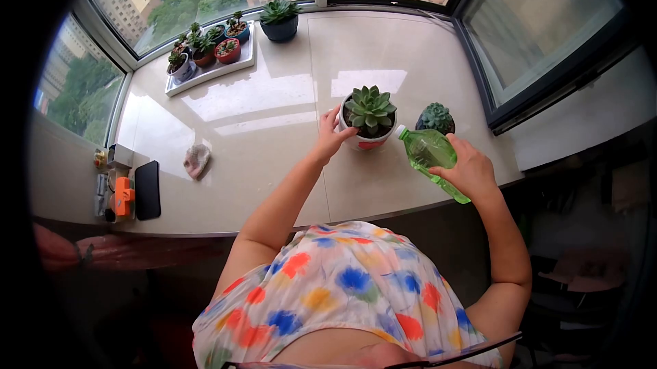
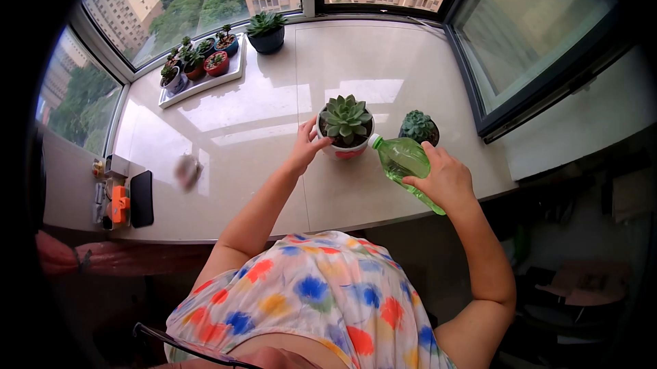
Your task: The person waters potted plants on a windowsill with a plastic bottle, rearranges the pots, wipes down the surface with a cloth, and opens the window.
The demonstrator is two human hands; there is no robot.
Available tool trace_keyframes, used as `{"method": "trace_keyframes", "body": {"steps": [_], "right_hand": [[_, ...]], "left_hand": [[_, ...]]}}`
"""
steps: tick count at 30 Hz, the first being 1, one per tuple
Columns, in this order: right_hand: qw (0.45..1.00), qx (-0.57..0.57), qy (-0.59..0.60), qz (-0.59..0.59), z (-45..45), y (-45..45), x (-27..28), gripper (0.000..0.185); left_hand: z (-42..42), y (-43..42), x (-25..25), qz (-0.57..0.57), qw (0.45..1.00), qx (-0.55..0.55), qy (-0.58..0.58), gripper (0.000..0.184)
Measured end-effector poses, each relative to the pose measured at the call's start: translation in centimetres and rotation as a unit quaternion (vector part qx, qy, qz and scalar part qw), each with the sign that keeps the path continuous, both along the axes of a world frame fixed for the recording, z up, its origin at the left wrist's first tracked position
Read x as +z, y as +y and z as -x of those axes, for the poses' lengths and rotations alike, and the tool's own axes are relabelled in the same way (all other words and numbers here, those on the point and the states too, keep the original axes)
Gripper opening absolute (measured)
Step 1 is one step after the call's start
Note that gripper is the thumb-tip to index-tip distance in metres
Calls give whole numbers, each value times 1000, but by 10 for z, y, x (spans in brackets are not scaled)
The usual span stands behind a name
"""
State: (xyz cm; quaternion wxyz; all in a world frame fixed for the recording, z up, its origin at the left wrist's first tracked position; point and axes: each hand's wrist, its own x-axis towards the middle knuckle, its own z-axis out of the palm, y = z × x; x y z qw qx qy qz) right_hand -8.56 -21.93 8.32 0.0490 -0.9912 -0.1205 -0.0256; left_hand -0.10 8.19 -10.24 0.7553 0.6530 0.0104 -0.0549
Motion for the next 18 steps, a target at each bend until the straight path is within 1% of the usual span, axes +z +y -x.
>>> {"method": "trace_keyframes", "body": {"steps": [1,7,8,9,12,13,15,16,17,18], "right_hand": [[1000,1,0,-1,1,0,0,82],[1000,11,-1,0,8,-5,-1,81],[1000,10,2,1,9,-5,-2,81],[1000,8,4,2,10,-6,-2,81],[1000,13,-5,-9,12,-10,-5,82],[1000,9,-4,-8,12,-10,-5,82],[1000,-1,3,-9,14,-9,-5,83],[1000,-5,4,-5,13,-9,-5,83],[1000,-8,7,-2,13,-9,-5,83],[1000,-10,9,2,13,-9,-6,84]], "left_hand": [[-5,3,-3,-19,1000,-4,6,83],[-27,26,-7,72,990,-119,-20,72],[-27,28,-1,83,987,-137,-25,70],[-24,29,11,70,987,-143,-22,64],[-33,36,15,41,982,-182,-42,60],[-32,36,13,42,988,-147,-27,65],[-26,27,23,-41,988,-40,-143,71],[-23,22,28,-82,976,13,-200,74],[-13,13,47,-141,955,22,-261,89],[-1,2,63,-232,924,16,-303,91]]}}
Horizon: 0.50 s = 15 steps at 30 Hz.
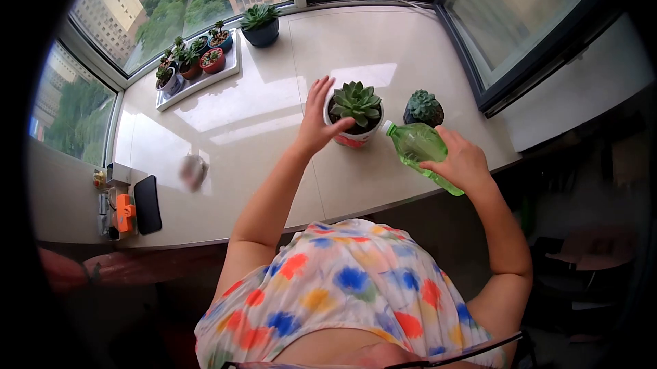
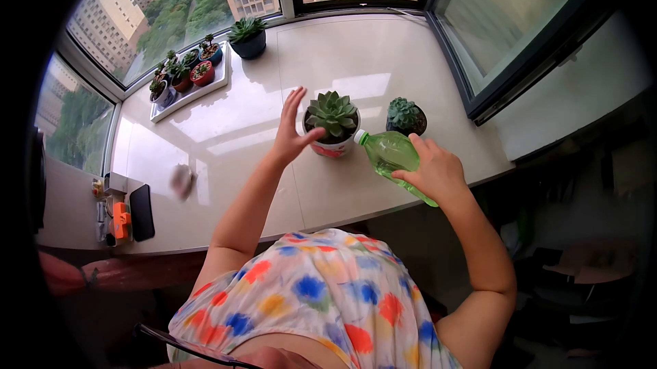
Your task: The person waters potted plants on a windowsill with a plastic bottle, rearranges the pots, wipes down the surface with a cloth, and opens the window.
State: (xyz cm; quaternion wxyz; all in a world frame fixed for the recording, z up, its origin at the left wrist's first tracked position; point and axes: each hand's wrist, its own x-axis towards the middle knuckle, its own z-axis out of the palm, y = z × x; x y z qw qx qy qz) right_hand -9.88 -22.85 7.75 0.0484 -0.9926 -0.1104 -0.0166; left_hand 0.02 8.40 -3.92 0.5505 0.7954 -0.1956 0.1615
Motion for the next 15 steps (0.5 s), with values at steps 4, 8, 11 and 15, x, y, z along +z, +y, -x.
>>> {"method": "trace_keyframes", "body": {"steps": [4,8,11,15], "right_hand": [[1000,10,-10,-21,-2,-1,-6,85],[1000,4,-2,-25,-4,-4,-9,86],[1000,-3,10,-22,-4,-4,-8,86],[1000,-2,9,-22,-7,-4,-9,85]], "left_hand": [[15,-30,15,-226,968,33,-105,96],[5,-33,5,-245,959,43,-139,76],[2,-30,4,-232,958,40,-162,59],[1,-30,6,-226,960,39,-160,47]]}}
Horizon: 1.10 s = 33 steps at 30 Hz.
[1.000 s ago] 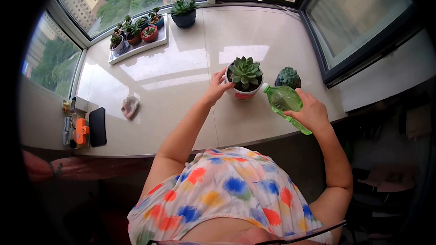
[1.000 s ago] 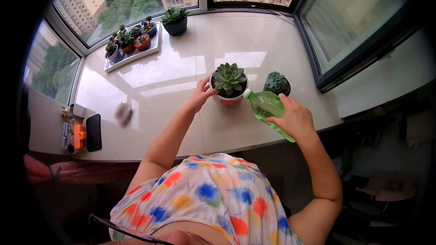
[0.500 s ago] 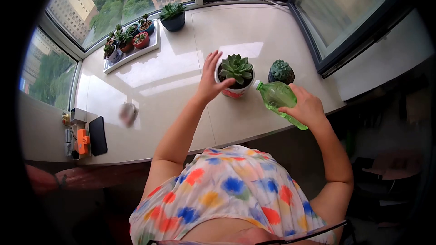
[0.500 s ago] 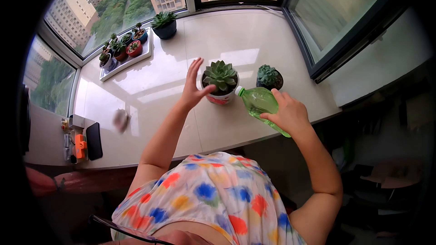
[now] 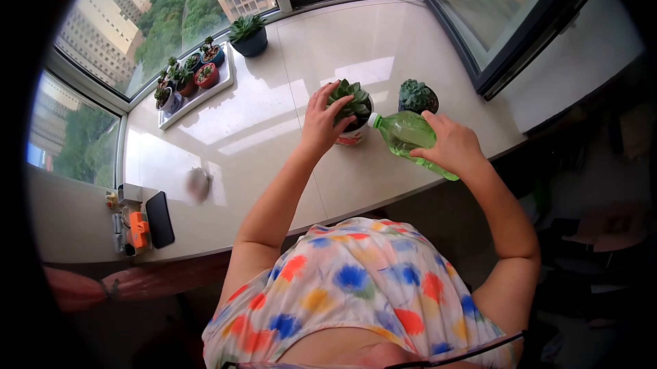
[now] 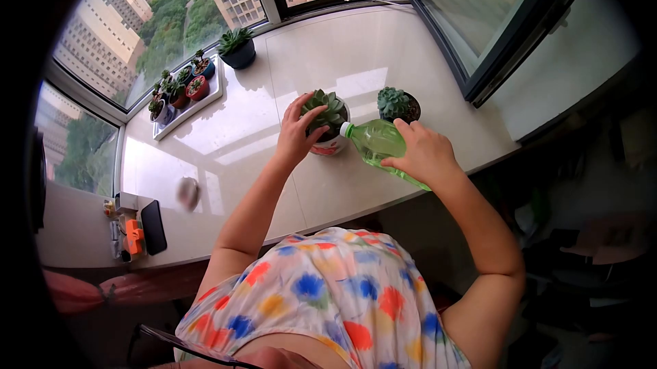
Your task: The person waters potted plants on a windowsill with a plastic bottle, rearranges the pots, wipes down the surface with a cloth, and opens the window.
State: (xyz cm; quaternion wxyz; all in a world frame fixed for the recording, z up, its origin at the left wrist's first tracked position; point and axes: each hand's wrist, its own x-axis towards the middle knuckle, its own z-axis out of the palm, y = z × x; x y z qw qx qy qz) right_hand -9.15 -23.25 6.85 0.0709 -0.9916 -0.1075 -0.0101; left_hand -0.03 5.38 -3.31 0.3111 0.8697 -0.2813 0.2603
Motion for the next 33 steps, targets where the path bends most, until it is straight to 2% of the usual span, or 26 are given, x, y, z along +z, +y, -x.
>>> {"method": "trace_keyframes", "body": {"steps": [18,21,27,30,31,33], "right_hand": [[1000,0,18,24,-6,-4,9,83],[999,-2,21,24,-6,-4,10,83],[1000,6,8,7,-6,-6,7,83],[1000,6,1,7,-4,-6,6,83],[1000,5,2,6,-5,-7,4,84],[1000,3,3,6,-6,-9,3,84]], "left_hand": [[1,0,3,20,999,0,38,42],[2,0,1,0,1000,5,21,55],[20,4,-8,91,991,63,76,103],[30,10,-27,179,965,104,161,107],[33,8,-36,276,928,83,236,105],[36,-1,-55,455,808,36,373,102]]}}
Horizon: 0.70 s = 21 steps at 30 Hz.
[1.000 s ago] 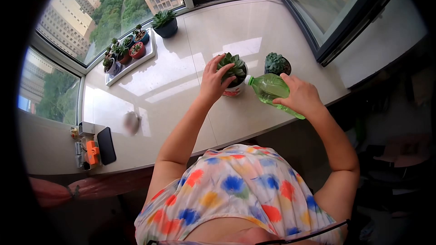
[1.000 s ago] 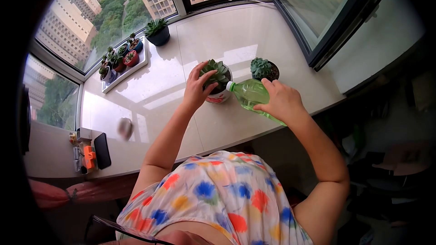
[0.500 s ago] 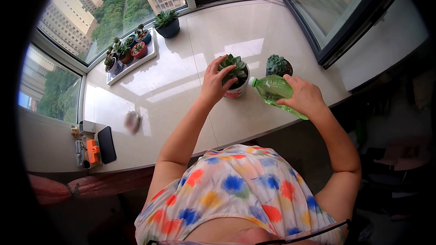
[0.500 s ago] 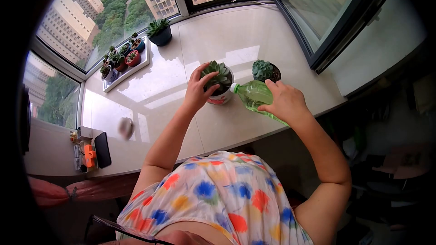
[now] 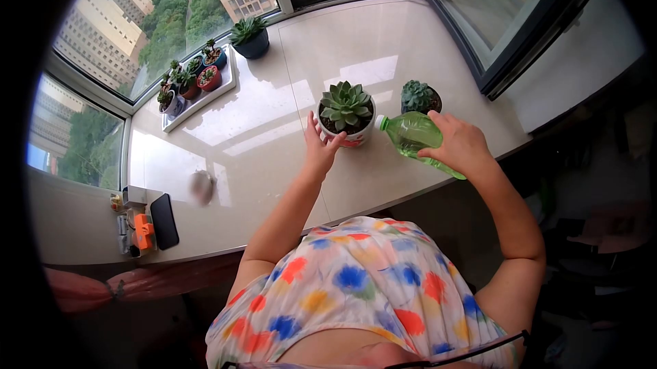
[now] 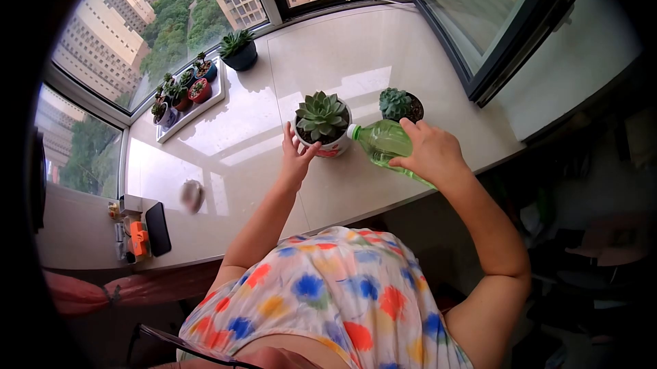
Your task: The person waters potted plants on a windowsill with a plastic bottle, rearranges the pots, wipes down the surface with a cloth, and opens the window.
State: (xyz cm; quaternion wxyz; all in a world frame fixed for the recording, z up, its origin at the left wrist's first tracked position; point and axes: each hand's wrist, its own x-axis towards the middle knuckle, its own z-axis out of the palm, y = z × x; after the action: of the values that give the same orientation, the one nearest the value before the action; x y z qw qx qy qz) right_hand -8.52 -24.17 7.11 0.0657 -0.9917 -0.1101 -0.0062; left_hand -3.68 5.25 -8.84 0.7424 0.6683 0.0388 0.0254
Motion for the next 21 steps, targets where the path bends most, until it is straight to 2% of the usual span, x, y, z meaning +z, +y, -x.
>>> {"method": "trace_keyframes", "body": {"steps": [1,10,14,21], "right_hand": [[1000,-4,0,1,0,0,1,83],[1000,-14,-11,2,-5,-3,3,82],[1000,-21,-4,-5,-4,-1,8,82],[1000,-25,7,-8,-7,1,8,82]], "left_hand": [[-3,2,-8,-29,999,-13,-2,99],[-26,21,14,55,993,-107,8,83],[-47,35,20,66,982,-177,24,81],[-74,49,19,35,973,-227,28,79]]}}
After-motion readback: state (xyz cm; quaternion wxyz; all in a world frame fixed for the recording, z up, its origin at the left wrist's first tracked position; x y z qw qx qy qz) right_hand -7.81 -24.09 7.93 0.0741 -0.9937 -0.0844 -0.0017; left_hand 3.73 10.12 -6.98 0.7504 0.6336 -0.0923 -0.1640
